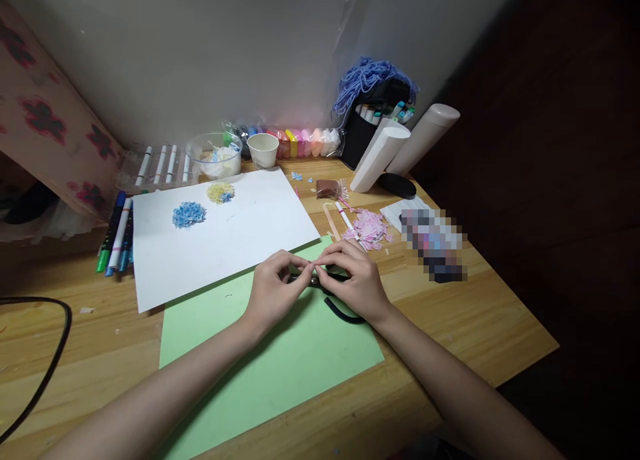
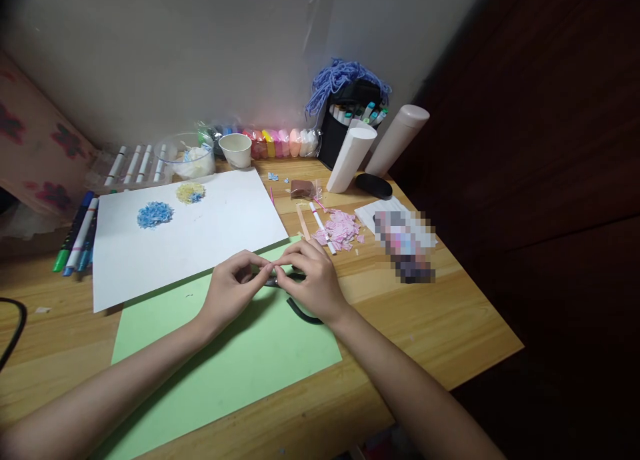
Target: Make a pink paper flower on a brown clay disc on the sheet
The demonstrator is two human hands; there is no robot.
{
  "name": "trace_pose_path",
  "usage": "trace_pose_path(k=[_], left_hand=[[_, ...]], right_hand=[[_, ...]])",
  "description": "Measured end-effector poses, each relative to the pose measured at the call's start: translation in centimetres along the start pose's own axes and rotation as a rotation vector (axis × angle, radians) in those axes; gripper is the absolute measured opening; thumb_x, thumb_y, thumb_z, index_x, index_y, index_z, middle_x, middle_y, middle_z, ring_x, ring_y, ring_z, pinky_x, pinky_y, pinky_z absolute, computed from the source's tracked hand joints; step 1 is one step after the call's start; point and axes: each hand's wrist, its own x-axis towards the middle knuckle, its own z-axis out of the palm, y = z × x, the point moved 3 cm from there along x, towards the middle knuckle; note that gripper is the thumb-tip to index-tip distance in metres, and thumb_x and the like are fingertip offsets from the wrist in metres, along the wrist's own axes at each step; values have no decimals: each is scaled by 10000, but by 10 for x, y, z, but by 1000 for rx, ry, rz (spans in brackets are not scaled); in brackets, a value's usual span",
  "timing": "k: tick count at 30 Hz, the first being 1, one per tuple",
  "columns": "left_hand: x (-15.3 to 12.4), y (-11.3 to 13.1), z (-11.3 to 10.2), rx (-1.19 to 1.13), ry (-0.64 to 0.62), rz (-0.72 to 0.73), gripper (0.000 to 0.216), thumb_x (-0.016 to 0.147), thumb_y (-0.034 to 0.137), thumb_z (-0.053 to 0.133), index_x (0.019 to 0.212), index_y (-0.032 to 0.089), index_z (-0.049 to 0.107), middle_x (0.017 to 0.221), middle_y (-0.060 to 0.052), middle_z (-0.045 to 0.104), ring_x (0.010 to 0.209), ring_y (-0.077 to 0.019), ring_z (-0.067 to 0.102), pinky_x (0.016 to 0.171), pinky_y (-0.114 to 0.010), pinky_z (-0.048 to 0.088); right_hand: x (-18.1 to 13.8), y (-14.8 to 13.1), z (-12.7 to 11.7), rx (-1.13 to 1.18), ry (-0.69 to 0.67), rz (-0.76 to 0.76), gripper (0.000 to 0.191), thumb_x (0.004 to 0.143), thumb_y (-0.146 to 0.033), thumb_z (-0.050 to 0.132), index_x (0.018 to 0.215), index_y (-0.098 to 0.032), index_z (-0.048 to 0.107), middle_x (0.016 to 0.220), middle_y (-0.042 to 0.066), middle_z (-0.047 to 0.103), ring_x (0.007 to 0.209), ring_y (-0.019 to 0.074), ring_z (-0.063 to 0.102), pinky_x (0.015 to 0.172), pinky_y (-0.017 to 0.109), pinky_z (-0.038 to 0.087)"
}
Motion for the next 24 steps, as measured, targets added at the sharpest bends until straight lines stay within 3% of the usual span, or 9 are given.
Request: trace_pose_path(k=[7,16,24], left_hand=[[0,0,0,6,6,-3,184,805,305,617,736,160,706,690,-22,622,529,-87,411,505,-231,331],[-1,2,0,59,3,42,146,795,235,591,704,165,682,685,-19,609,573,-104,473,530,-227,358],[-2,5,-2,52,5,5,146,806,300,607,757,169,649,748,-12,599,587,-102,454,554,-231,363]], right_hand=[[-3,-5,1,-102,-10,-77,117,798,-113,624,826,-185,711,799,62,650,786,185,551,701,330,476],[-4,-4,4,-32,3,1,111,799,-119,629,834,-209,684,797,42,626,788,184,561,706,336,474],[-3,0,6,-38,6,5,107,802,-128,627,824,-212,690,796,42,617,799,192,565,710,342,474]])
